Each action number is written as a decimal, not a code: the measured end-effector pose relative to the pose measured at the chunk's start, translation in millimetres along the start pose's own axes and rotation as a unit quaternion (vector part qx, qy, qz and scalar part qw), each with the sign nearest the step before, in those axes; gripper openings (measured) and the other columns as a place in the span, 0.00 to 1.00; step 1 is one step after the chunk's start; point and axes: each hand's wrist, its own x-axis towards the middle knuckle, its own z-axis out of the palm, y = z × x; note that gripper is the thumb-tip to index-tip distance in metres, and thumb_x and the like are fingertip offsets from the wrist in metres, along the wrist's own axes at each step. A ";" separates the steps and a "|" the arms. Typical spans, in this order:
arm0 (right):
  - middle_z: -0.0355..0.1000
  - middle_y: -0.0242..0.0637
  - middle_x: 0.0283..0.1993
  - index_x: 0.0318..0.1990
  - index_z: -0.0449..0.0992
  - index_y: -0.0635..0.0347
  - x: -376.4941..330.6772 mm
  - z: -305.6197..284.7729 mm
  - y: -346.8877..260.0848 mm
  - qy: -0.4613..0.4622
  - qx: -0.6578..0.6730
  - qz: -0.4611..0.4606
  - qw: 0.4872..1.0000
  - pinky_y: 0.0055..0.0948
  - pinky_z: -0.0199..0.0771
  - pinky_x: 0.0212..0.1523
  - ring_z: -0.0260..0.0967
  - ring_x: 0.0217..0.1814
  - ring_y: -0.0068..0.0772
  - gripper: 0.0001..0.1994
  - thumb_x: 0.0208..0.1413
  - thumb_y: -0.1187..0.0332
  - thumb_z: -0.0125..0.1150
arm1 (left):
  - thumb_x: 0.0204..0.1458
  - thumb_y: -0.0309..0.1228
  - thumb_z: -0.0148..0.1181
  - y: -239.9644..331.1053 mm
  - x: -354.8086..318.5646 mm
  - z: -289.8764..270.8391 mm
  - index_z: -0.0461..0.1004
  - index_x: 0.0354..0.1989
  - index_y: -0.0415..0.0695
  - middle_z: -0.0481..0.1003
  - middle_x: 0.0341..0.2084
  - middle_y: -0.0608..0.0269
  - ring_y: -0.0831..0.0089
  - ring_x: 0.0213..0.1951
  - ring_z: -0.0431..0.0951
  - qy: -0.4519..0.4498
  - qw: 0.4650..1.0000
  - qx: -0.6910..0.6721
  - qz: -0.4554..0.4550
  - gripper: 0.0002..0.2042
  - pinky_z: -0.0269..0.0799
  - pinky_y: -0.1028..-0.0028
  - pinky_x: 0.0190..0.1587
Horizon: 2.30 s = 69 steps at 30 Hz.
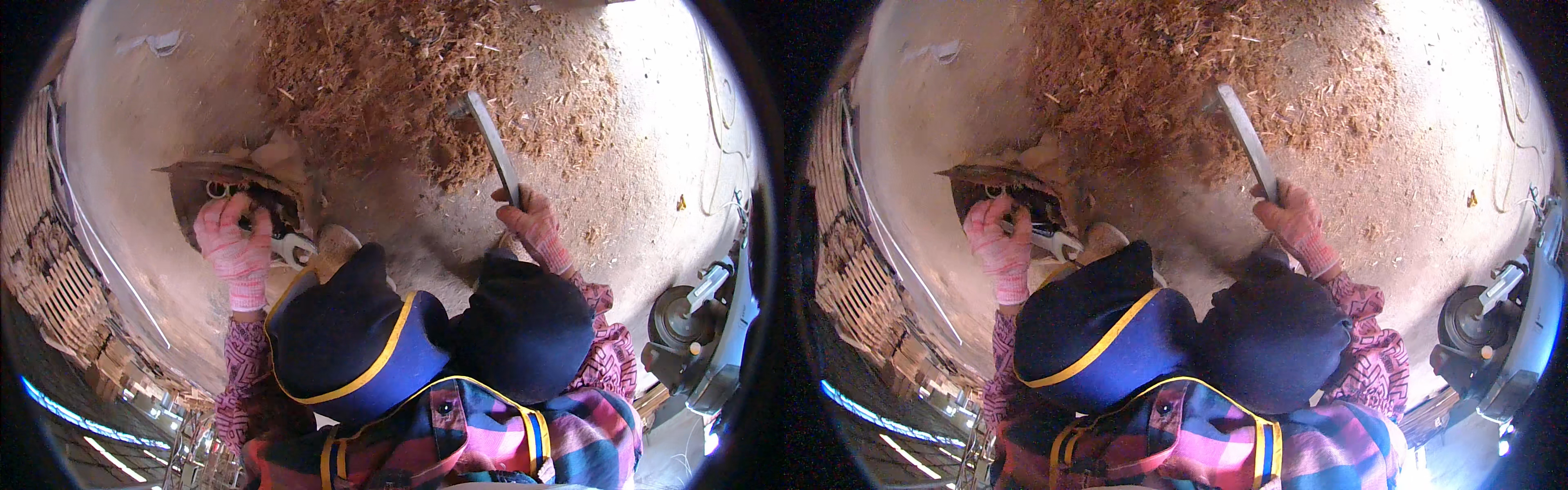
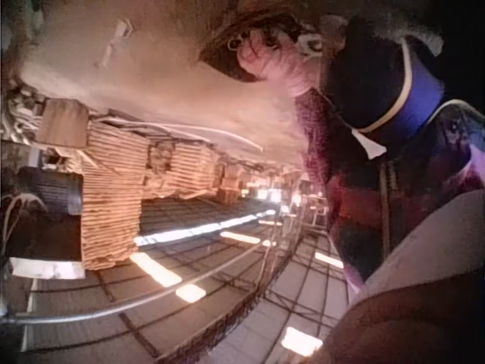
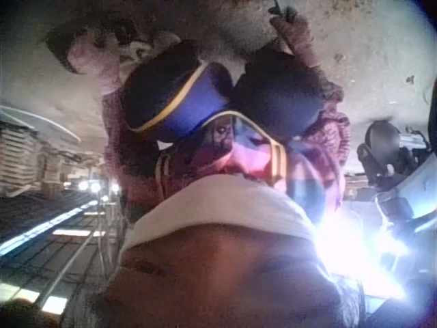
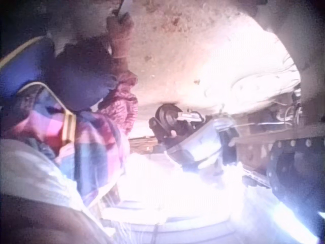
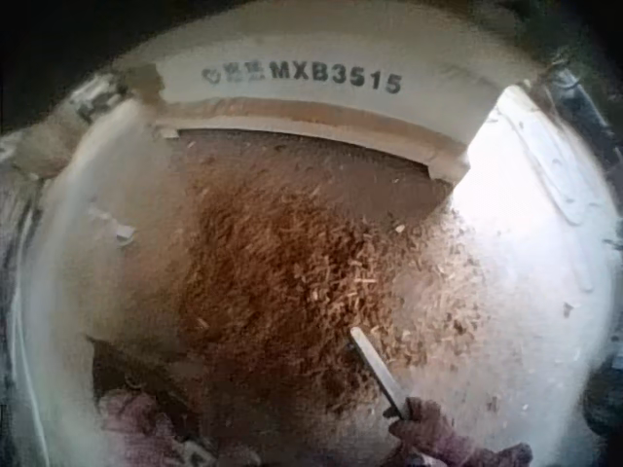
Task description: The person removes a metal tray filled with sawdust from a machine and dumps the contents onto the floor. They then use a metal scraper to clean the remaining sawdust from the tray and the floor area. Finally, they use a broom and shovel to sweep the sawdust into a pile.
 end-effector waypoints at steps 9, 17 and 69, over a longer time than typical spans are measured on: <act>0.74 0.34 0.30 0.46 0.77 0.57 12.8 17.4 -8.7 -0.084 -0.057 -0.063 0.993 0.29 0.71 0.38 0.71 0.34 0.26 0.17 0.47 0.65 0.64 | 0.47 0.38 0.60 84.0 27.1 79.1 0.75 0.43 0.53 0.72 0.44 0.70 0.64 0.53 0.68 -0.182 0.964 0.011 0.196 0.14 0.66 0.62 0.56; 0.74 0.30 0.33 0.46 0.77 0.59 6.6 14.8 26.3 -0.044 0.026 -0.045 0.998 0.27 0.70 0.38 0.68 0.35 0.21 0.16 0.49 0.68 0.64 | 0.48 0.35 0.53 95.1 34.4 158.6 0.76 0.33 0.54 0.72 0.36 0.71 0.64 0.48 0.70 -0.224 0.952 0.064 0.201 0.07 0.67 0.65 0.52; 0.72 0.26 0.28 0.46 0.77 0.61 -31.1 -17.1 21.3 0.066 0.237 0.029 0.969 0.22 0.67 0.30 0.66 0.28 0.19 0.15 0.51 0.68 0.62 | 0.40 0.47 0.71 239.6 182.2 95.4 0.54 0.67 0.57 0.69 0.51 0.61 0.62 0.52 0.71 -0.415 0.907 0.009 0.072 0.44 0.76 0.63 0.42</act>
